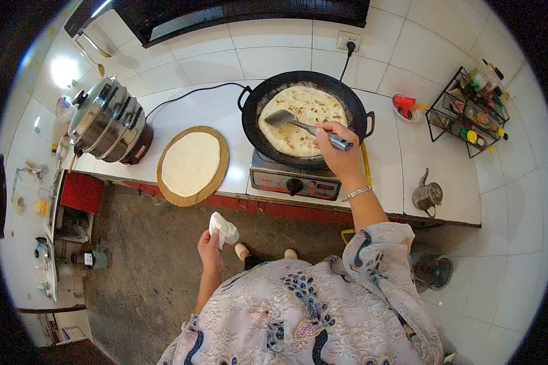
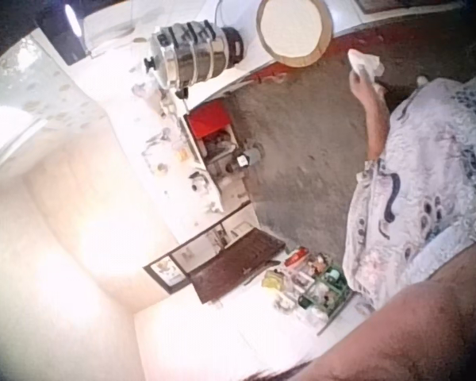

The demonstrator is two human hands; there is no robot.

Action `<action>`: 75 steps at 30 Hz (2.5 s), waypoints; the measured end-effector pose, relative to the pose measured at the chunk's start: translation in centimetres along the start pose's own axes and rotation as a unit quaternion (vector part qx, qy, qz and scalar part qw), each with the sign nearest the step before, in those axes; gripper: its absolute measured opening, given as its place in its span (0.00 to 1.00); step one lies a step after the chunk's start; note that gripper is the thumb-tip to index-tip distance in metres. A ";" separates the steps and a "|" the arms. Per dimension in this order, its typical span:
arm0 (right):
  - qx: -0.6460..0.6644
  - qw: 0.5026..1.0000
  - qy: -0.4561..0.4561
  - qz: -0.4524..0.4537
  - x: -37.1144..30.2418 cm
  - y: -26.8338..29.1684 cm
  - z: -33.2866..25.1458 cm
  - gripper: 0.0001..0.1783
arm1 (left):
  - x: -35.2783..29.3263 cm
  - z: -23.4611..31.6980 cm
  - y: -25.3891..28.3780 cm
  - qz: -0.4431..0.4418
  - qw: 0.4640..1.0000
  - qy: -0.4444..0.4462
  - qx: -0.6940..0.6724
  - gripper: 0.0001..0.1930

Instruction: The person cooks a large, thin flatbread in a wok on a gas stove. They use a metal spatula to flip and press the bread while applying oil with a white cloth. The person repeatedly flips the bread to ensure even cooking and transfers a finished piece to a wooden tray.

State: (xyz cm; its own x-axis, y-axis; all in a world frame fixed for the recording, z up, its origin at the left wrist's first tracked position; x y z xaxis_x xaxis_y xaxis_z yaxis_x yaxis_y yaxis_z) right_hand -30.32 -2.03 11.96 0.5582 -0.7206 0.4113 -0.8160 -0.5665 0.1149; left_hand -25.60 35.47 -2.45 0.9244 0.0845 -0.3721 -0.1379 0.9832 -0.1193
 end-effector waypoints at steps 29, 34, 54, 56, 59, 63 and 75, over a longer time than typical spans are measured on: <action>-0.056 0.992 -0.017 0.111 -1.5 8.8 -0.2 0.11 | 0.8 -1.5 -1.3 -0.033 0.999 -0.003 0.010 0.07; -0.040 0.991 -0.016 0.124 -2.2 8.9 -0.8 0.12 | 0.2 -1.1 -0.7 -0.017 1.000 -0.011 0.011 0.06; 0.209 0.955 -0.178 -0.111 -11.7 5.5 -1.4 0.50 | -0.3 1.0 -5.1 -0.034 0.997 -0.073 0.018 0.11; 0.234 0.940 -0.217 -0.120 -11.7 5.8 -1.3 0.47 | -0.3 0.4 -4.8 -0.035 0.996 -0.074 0.019 0.11; 0.284 0.924 -0.226 -0.122 -11.4 6.2 -1.6 0.40 | -0.2 0.7 -4.2 -0.041 0.997 -0.066 0.029 0.11; 0.305 0.926 -0.202 -0.094 -11.7 7.0 -2.3 0.38 | 0.5 1.5 -3.7 -0.043 0.997 -0.058 0.028 0.11; 0.315 0.910 -0.264 -0.061 -11.5 8.2 -1.5 0.32 | 0.1 -0.2 -6.2 -0.060 0.997 -0.040 -0.005 0.10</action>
State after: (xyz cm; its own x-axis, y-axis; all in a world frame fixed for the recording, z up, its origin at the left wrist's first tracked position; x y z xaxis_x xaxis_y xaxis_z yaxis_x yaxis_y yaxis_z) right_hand -43.63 2.18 9.53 0.7681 -0.6352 -0.0806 -0.5890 -0.6516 -0.4781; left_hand -24.70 29.38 -1.98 0.9596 -0.0200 -0.2806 -0.0286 0.9854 -0.1680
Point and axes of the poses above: each hand's wrist, its own x-axis towards the middle knuckle, its own y-axis out of the back of the hand, z = x × y, the point moved 1 cm from there along x, towards the middle knuckle, and after that the axes turned 11 degrees about z, right-handed, at the moved point
